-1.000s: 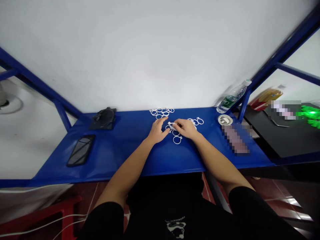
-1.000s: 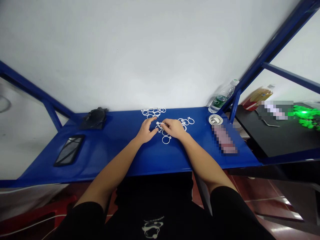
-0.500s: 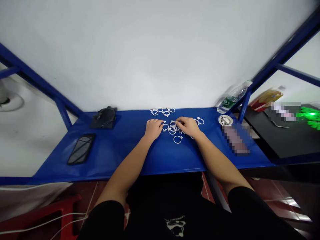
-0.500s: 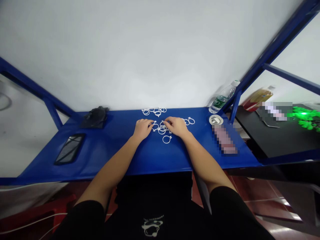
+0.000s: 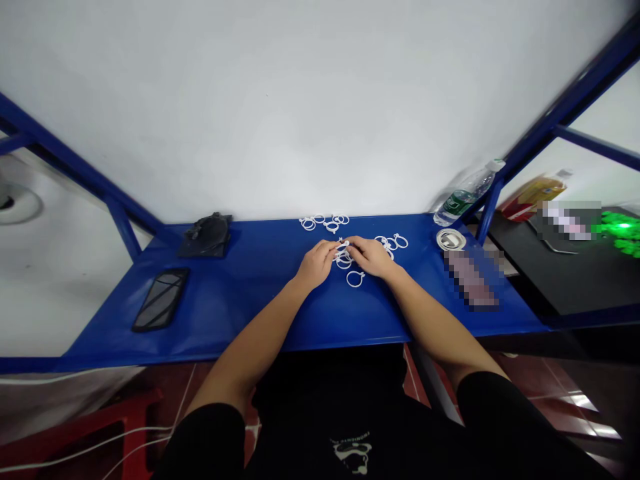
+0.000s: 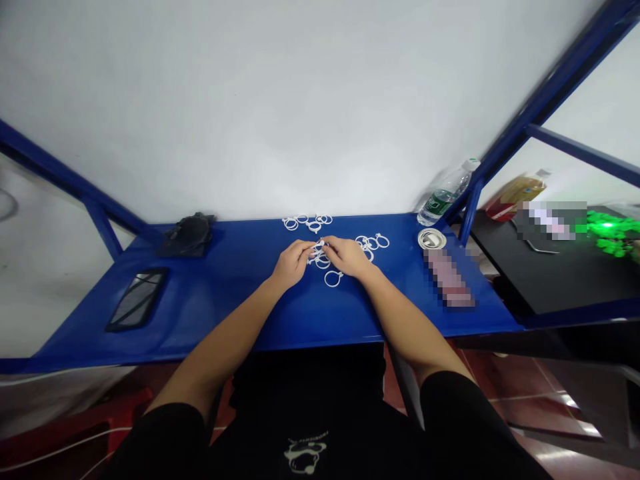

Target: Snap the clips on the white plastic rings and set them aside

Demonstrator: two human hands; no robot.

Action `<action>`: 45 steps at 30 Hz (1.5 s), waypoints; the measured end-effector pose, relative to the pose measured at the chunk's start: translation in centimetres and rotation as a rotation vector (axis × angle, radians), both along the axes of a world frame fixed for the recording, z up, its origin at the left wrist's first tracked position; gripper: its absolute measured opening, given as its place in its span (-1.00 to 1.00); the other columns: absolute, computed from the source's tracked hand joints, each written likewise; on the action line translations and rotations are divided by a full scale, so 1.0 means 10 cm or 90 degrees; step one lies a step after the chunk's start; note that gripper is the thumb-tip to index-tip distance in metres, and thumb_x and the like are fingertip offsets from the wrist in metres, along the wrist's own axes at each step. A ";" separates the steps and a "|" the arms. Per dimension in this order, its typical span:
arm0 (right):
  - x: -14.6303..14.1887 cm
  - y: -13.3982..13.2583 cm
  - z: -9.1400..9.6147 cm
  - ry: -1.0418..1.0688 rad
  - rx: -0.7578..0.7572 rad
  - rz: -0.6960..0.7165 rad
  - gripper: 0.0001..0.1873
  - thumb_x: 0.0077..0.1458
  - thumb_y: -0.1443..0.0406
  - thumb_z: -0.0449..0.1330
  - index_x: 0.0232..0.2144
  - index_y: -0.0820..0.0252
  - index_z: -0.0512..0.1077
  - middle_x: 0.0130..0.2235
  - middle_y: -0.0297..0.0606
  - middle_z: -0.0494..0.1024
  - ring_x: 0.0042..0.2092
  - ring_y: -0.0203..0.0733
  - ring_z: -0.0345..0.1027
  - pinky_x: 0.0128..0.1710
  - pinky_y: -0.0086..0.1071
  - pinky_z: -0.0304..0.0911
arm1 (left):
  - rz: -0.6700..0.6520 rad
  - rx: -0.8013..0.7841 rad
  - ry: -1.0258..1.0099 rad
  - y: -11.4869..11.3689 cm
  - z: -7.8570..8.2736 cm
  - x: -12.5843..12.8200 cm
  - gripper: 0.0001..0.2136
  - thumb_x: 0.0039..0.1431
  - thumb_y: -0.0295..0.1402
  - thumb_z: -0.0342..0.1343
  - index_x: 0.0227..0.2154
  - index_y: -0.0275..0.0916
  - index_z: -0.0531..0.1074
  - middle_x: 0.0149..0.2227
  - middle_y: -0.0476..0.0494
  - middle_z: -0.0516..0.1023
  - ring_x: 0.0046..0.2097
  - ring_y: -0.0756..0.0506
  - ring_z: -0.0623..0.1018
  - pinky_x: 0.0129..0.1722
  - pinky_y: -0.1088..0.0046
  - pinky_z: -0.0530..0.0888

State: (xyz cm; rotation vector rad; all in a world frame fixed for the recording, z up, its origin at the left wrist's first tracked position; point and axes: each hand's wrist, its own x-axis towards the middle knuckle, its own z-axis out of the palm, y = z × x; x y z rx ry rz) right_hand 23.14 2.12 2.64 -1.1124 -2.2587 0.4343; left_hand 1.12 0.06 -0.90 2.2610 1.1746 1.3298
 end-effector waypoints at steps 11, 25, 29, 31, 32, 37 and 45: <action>-0.01 -0.03 0.02 0.023 -0.025 0.049 -0.72 0.36 0.21 0.04 -0.07 0.17 0.51 -0.41 -0.29 0.59 -0.39 -0.17 0.42 -0.33 -0.37 0.16 | -0.020 0.001 0.024 0.00 0.01 0.01 -0.72 0.51 -0.37 -0.07 0.05 -0.19 0.54 -0.08 -0.18 0.63 -0.04 -0.10 0.63 0.05 0.34 0.56; 0.03 0.04 -0.02 0.001 -0.008 0.073 -0.70 0.17 0.32 -0.02 -0.35 0.15 0.52 -0.42 -0.25 0.58 -0.38 -0.13 0.41 -0.29 -0.34 0.23 | -0.074 -0.003 0.057 -0.05 0.03 0.07 -0.75 0.52 -0.31 -0.03 0.02 -0.18 0.53 -0.10 -0.16 0.63 -0.08 -0.08 0.64 -0.01 0.36 0.57; 0.03 0.03 -0.02 0.013 -0.005 0.069 -0.69 0.16 0.33 -0.02 -0.35 0.15 0.54 -0.39 -0.25 0.61 -0.36 -0.13 0.44 -0.26 -0.34 0.25 | -0.068 -0.004 0.054 -0.06 0.03 0.08 -0.75 0.52 -0.31 -0.03 0.00 -0.16 0.54 -0.11 -0.16 0.64 -0.08 -0.08 0.64 0.00 0.34 0.57; 0.03 0.03 -0.02 0.018 -0.001 0.052 -0.69 0.16 0.33 0.00 -0.32 0.15 0.56 -0.39 -0.25 0.62 -0.35 -0.13 0.45 -0.27 -0.34 0.25 | -0.053 -0.007 0.047 -0.05 0.03 0.07 -0.75 0.51 -0.31 -0.03 0.00 -0.16 0.55 -0.11 -0.16 0.64 -0.07 -0.09 0.63 0.01 0.33 0.57; 0.02 0.03 -0.02 0.021 0.000 0.039 -0.70 0.15 0.33 0.01 -0.31 0.15 0.57 -0.39 -0.25 0.63 -0.36 -0.13 0.45 -0.28 -0.34 0.25 | -0.042 -0.009 0.041 -0.04 0.03 0.06 -0.76 0.50 -0.31 -0.02 0.00 -0.16 0.55 -0.10 -0.16 0.64 -0.05 -0.10 0.63 0.02 0.32 0.57; 0.07 0.04 0.05 0.046 0.000 -0.004 -0.71 0.20 0.31 0.04 -0.30 0.16 0.58 -0.41 -0.26 0.63 -0.38 -0.14 0.47 -0.31 -0.35 0.24 | 0.052 -0.022 0.035 0.13 0.06 -0.04 -0.78 0.48 -0.29 0.04 -0.05 -0.19 0.57 -0.04 -0.18 0.60 0.01 -0.12 0.60 0.09 0.29 0.55; 0.18 0.10 0.09 0.001 0.008 -0.020 -0.67 0.22 0.33 0.05 -0.22 0.16 0.64 -0.27 -0.22 0.71 -0.28 -0.10 0.54 -0.23 -0.32 0.29 | 0.064 -0.067 0.327 0.84 0.19 0.12 -0.68 0.42 -0.29 0.12 0.16 -0.17 0.53 0.27 -0.28 0.46 0.27 -0.30 0.45 0.30 0.06 0.39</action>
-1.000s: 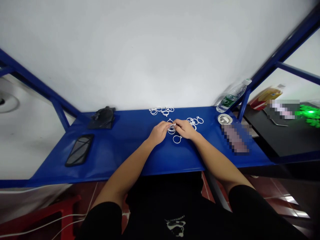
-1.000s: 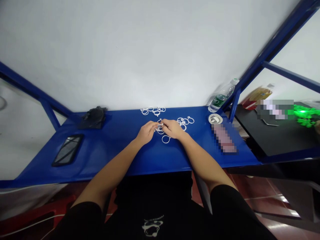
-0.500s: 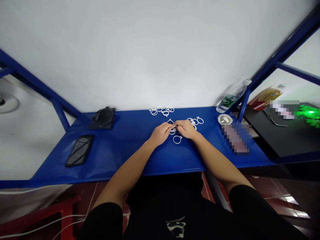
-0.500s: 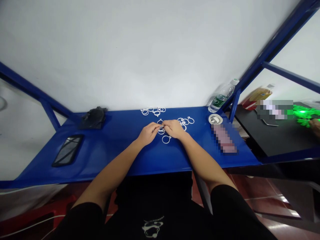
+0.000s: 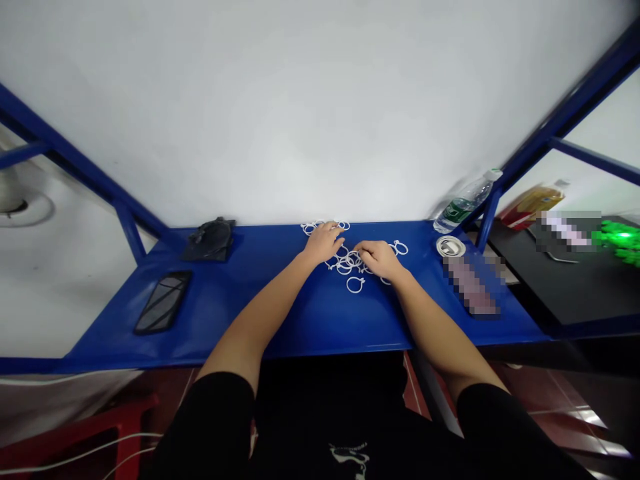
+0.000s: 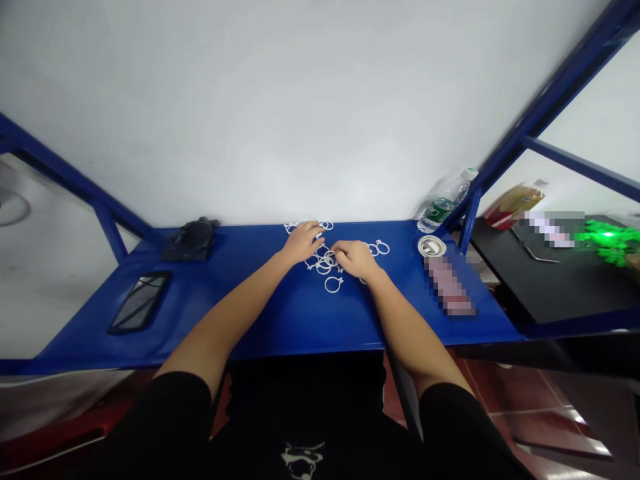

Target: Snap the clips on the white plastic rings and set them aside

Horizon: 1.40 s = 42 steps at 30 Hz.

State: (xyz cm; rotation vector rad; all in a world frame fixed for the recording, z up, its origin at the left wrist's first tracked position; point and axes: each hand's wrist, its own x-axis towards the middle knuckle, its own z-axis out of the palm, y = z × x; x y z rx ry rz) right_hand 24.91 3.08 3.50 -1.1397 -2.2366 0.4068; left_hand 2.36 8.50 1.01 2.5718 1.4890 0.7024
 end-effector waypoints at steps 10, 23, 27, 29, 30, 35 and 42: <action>0.04 0.07 -0.08 -0.053 -0.018 -0.044 -0.72 0.31 0.21 0.14 -0.15 0.14 0.65 -0.47 -0.32 0.62 -0.46 -0.21 0.40 -0.36 -0.36 0.14 | 0.032 -0.082 0.166 0.36 0.10 0.05 -0.71 0.47 -0.28 0.03 0.08 -0.18 0.57 0.08 -0.31 0.56 0.07 -0.29 0.57 0.07 0.15 0.47; -0.24 0.01 -0.23 -0.158 0.034 0.070 -0.49 0.41 -0.01 0.14 0.21 0.12 0.50 0.21 0.00 0.57 0.26 0.22 0.36 0.35 0.24 0.02 | 0.134 0.009 0.162 -0.33 -0.06 -0.33 -0.74 0.42 -0.46 -0.03 -0.13 -0.23 0.59 -0.06 -0.33 0.63 0.01 -0.29 0.57 0.14 0.01 0.26; -0.24 -0.01 -0.22 -0.187 0.006 0.042 -0.50 0.42 -0.01 0.12 0.18 0.14 0.52 0.06 -0.02 0.65 0.12 0.16 0.47 0.35 0.28 0.00 | 0.150 0.029 0.130 -0.46 -0.11 -0.36 -0.78 0.40 -0.47 0.02 -0.16 -0.23 0.59 -0.10 -0.30 0.66 -0.03 -0.30 0.58 0.07 0.01 0.31; -0.21 -0.01 -0.19 -0.170 0.015 0.024 -0.51 0.42 0.00 0.13 0.16 0.17 0.54 -0.01 -0.03 0.68 0.07 0.15 0.50 0.33 0.25 0.05 | 0.151 0.054 0.098 -0.50 -0.12 -0.37 -0.80 0.39 -0.47 0.04 -0.16 -0.22 0.59 -0.11 -0.27 0.67 -0.04 -0.29 0.60 0.06 0.02 0.34; -0.20 0.00 -0.18 -0.151 0.018 0.024 -0.51 0.42 0.00 0.13 0.15 0.18 0.55 -0.04 -0.04 0.68 0.05 0.14 0.51 0.30 0.21 0.10 | 0.144 0.076 0.076 -0.52 -0.12 -0.37 -0.80 0.40 -0.46 0.05 -0.16 -0.21 0.60 -0.11 -0.25 0.68 -0.04 -0.28 0.61 0.06 0.02 0.36; -0.19 0.00 -0.17 0.017 0.016 0.019 -0.46 0.45 -0.02 0.05 0.22 0.18 0.49 -0.08 -0.07 0.69 -0.05 0.07 0.55 0.07 -0.02 0.37 | -0.038 0.238 -0.074 -0.60 -0.08 -0.32 -0.79 0.45 -0.44 0.04 -0.12 -0.21 0.60 0.01 -0.21 0.68 0.02 -0.20 0.64 0.05 0.12 0.51; -0.21 -0.06 -0.19 0.187 -0.048 0.060 -0.55 0.48 0.10 -0.03 0.14 0.10 0.54 0.03 -0.15 0.68 -0.02 -0.04 0.58 0.01 -0.16 0.45 | -0.252 0.314 -0.162 -0.77 -0.08 -0.10 -0.84 0.42 -0.28 0.15 -0.08 -0.18 0.59 0.00 -0.23 0.66 0.04 -0.17 0.65 0.04 0.18 0.62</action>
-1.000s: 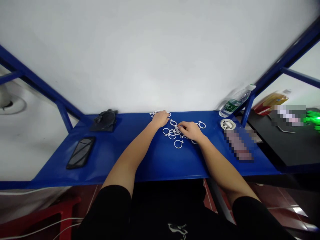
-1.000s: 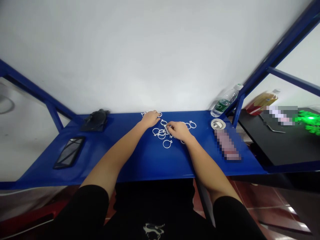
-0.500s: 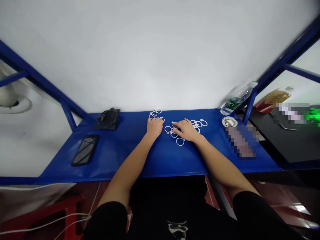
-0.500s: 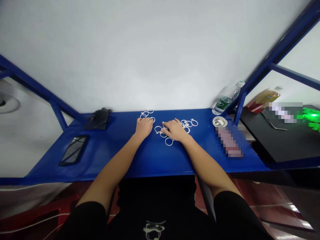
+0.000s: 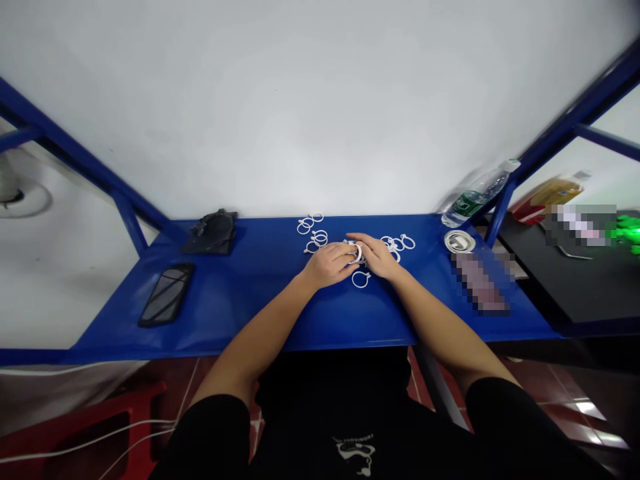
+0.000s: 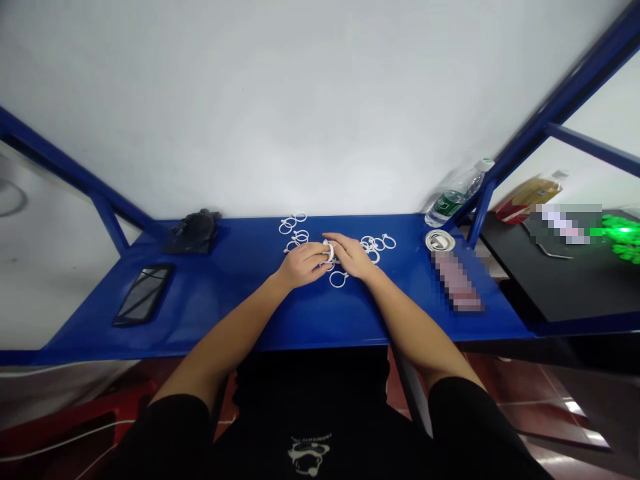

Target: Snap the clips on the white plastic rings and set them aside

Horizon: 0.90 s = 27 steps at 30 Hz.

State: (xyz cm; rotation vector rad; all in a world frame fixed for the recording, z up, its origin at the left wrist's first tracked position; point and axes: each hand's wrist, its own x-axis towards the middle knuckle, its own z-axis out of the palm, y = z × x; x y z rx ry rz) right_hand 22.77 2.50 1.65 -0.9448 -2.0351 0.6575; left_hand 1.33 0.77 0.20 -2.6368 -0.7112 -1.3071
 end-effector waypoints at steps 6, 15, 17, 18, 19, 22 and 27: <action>-0.02 -0.01 0.00 0.087 -0.034 0.033 -0.70 0.36 0.14 0.17 0.01 0.13 0.54 -0.34 -0.31 0.63 -0.38 -0.21 0.47 -0.31 -0.31 0.40 | 0.061 -0.003 -0.030 0.00 -0.03 -0.01 -0.86 0.35 -0.40 0.13 -0.17 -0.21 0.61 -0.06 -0.28 0.63 -0.04 -0.18 0.64 -0.05 0.20 0.59; 0.00 -0.05 0.02 0.017 0.076 0.018 -0.89 0.26 0.23 0.21 -0.20 0.12 0.47 -0.43 -0.37 0.54 -0.42 -0.24 0.40 -0.36 -0.37 0.28 | 0.041 -0.232 -0.100 0.02 -0.01 -0.04 -0.62 0.53 -0.18 -0.04 -0.34 -0.21 0.55 -0.30 -0.12 0.62 -0.26 -0.07 0.59 -0.18 0.33 0.50; 0.01 -0.05 0.02 0.009 0.078 0.023 -0.91 0.25 0.23 0.20 -0.24 0.11 0.43 -0.43 -0.37 0.53 -0.42 -0.23 0.39 -0.36 -0.37 0.26 | 0.035 -0.263 -0.101 0.01 -0.02 -0.03 -0.59 0.55 -0.17 -0.09 -0.32 -0.22 0.55 -0.30 -0.14 0.61 -0.26 -0.07 0.59 -0.20 0.35 0.49; 0.02 -0.05 0.03 0.003 0.076 0.029 -0.91 0.24 0.23 0.18 -0.25 0.11 0.41 -0.43 -0.37 0.53 -0.42 -0.23 0.38 -0.37 -0.37 0.24 | 0.033 -0.268 -0.096 0.01 -0.02 -0.03 -0.58 0.56 -0.16 -0.11 -0.32 -0.22 0.54 -0.30 -0.14 0.61 -0.26 -0.07 0.58 -0.21 0.35 0.48; 0.02 -0.06 0.04 -0.006 0.073 0.036 -0.92 0.24 0.24 0.16 -0.26 0.11 0.40 -0.42 -0.36 0.52 -0.42 -0.22 0.37 -0.37 -0.37 0.23 | 0.032 -0.271 -0.089 0.00 -0.03 -0.02 -0.56 0.57 -0.16 -0.13 -0.33 -0.23 0.54 -0.31 -0.14 0.60 -0.27 -0.07 0.58 -0.22 0.35 0.48; 0.03 -0.07 0.08 -0.047 0.057 0.079 -0.91 0.24 0.28 0.09 -0.27 0.12 0.40 -0.41 -0.35 0.52 -0.42 -0.21 0.37 -0.36 -0.36 0.21 | 0.032 -0.275 -0.061 -0.01 -0.03 -0.01 -0.53 0.57 -0.13 -0.17 -0.33 -0.22 0.53 -0.32 -0.14 0.58 -0.29 -0.08 0.56 -0.23 0.35 0.47; 0.02 -0.08 0.12 -0.051 0.034 0.125 -0.81 0.19 0.38 0.01 -0.30 0.13 0.42 -0.42 -0.33 0.54 -0.40 -0.19 0.40 -0.31 -0.35 0.24 | 0.034 -0.282 -0.036 -0.01 -0.03 -0.01 -0.51 0.58 -0.11 -0.22 -0.29 -0.22 0.53 -0.30 -0.15 0.58 -0.27 -0.08 0.55 -0.22 0.34 0.46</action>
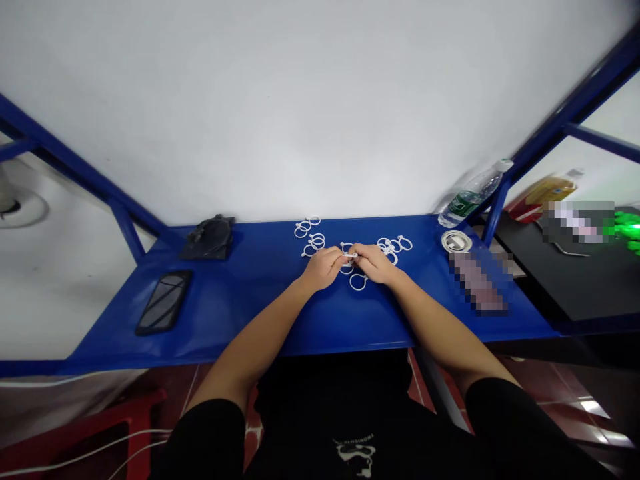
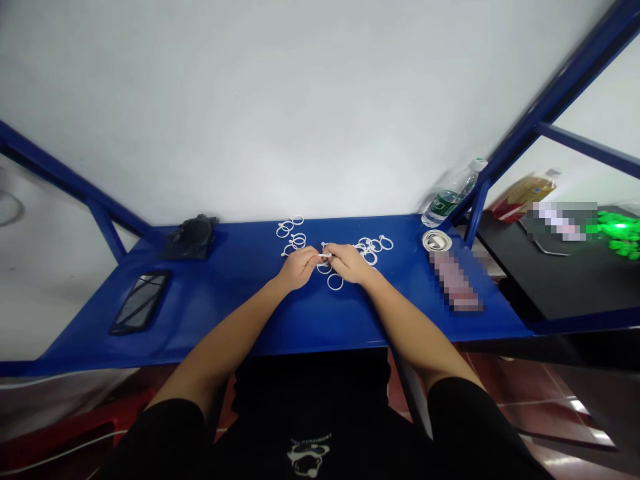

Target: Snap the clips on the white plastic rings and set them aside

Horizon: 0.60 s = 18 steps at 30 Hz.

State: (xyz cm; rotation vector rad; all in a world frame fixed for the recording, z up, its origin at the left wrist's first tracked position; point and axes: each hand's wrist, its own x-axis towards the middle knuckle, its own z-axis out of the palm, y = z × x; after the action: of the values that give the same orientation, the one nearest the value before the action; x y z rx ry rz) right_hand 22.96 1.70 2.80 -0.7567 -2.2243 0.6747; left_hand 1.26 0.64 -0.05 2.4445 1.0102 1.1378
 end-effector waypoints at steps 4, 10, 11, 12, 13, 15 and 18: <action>0.00 0.01 -0.01 -0.004 0.007 -0.005 -0.78 0.16 0.40 -0.02 -0.33 0.13 0.43 -0.43 -0.33 0.54 -0.40 -0.19 0.40 -0.31 -0.35 0.25 | -0.005 0.017 0.040 0.02 -0.02 0.00 -0.53 0.58 -0.14 -0.21 -0.29 -0.22 0.52 -0.30 -0.15 0.59 -0.27 -0.08 0.56 -0.22 0.35 0.45; 0.01 0.03 -0.06 -0.042 0.027 -0.033 -0.76 0.18 0.37 -0.02 -0.39 0.11 0.43 -0.45 -0.31 0.53 -0.40 -0.15 0.40 -0.32 -0.33 0.28 | -0.006 0.085 0.056 0.04 -0.06 0.01 -0.59 0.57 -0.18 -0.15 -0.27 -0.22 0.54 -0.26 -0.15 0.61 -0.24 -0.10 0.59 -0.20 0.33 0.46; 0.01 0.04 -0.06 -0.045 0.029 -0.039 -0.75 0.18 0.37 -0.02 -0.37 0.11 0.45 -0.44 -0.30 0.54 -0.39 -0.15 0.41 -0.31 -0.32 0.29 | -0.002 0.087 0.049 0.04 -0.05 0.00 -0.60 0.57 -0.18 -0.13 -0.25 -0.21 0.55 -0.25 -0.15 0.62 -0.22 -0.10 0.59 -0.18 0.32 0.47; 0.01 0.04 -0.07 -0.045 0.031 -0.047 -0.75 0.18 0.38 -0.01 -0.34 0.12 0.48 -0.42 -0.29 0.56 -0.37 -0.14 0.43 -0.30 -0.32 0.31 | 0.002 0.087 0.040 0.05 -0.04 -0.02 -0.62 0.56 -0.18 -0.11 -0.23 -0.21 0.56 -0.22 -0.16 0.62 -0.20 -0.11 0.60 -0.15 0.31 0.48; 0.00 0.04 -0.07 -0.042 0.034 -0.058 -0.74 0.18 0.39 0.00 -0.29 0.12 0.50 -0.40 -0.29 0.58 -0.36 -0.14 0.45 -0.29 -0.32 0.32 | 0.007 0.087 0.030 0.06 -0.03 -0.04 -0.64 0.55 -0.17 -0.09 -0.19 -0.20 0.57 -0.20 -0.17 0.63 -0.17 -0.11 0.60 -0.12 0.30 0.49; 0.01 0.05 -0.08 -0.031 0.051 -0.098 -0.70 0.19 0.40 0.02 -0.19 0.13 0.54 -0.32 -0.26 0.64 -0.30 -0.12 0.50 -0.24 -0.30 0.36 | 0.031 0.087 0.009 0.10 -0.01 -0.12 -0.67 0.53 -0.16 -0.04 -0.12 -0.20 0.58 -0.15 -0.18 0.63 -0.11 -0.13 0.60 -0.06 0.26 0.50; 0.05 0.10 -0.11 -0.026 0.098 -0.175 -0.64 0.24 0.39 0.04 -0.05 0.13 0.57 -0.13 -0.17 0.69 -0.14 -0.04 0.56 -0.11 -0.22 0.42 | 0.131 0.092 -0.018 0.19 -0.02 -0.26 -0.71 0.49 -0.18 0.02 -0.14 -0.20 0.60 -0.14 -0.20 0.63 -0.05 -0.17 0.59 0.02 0.20 0.49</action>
State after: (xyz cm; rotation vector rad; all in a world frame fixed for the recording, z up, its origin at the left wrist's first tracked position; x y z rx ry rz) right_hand 23.48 2.69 1.73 -0.9804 -2.1247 0.3519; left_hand -1.31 2.55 -0.24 2.4710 1.2339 1.3497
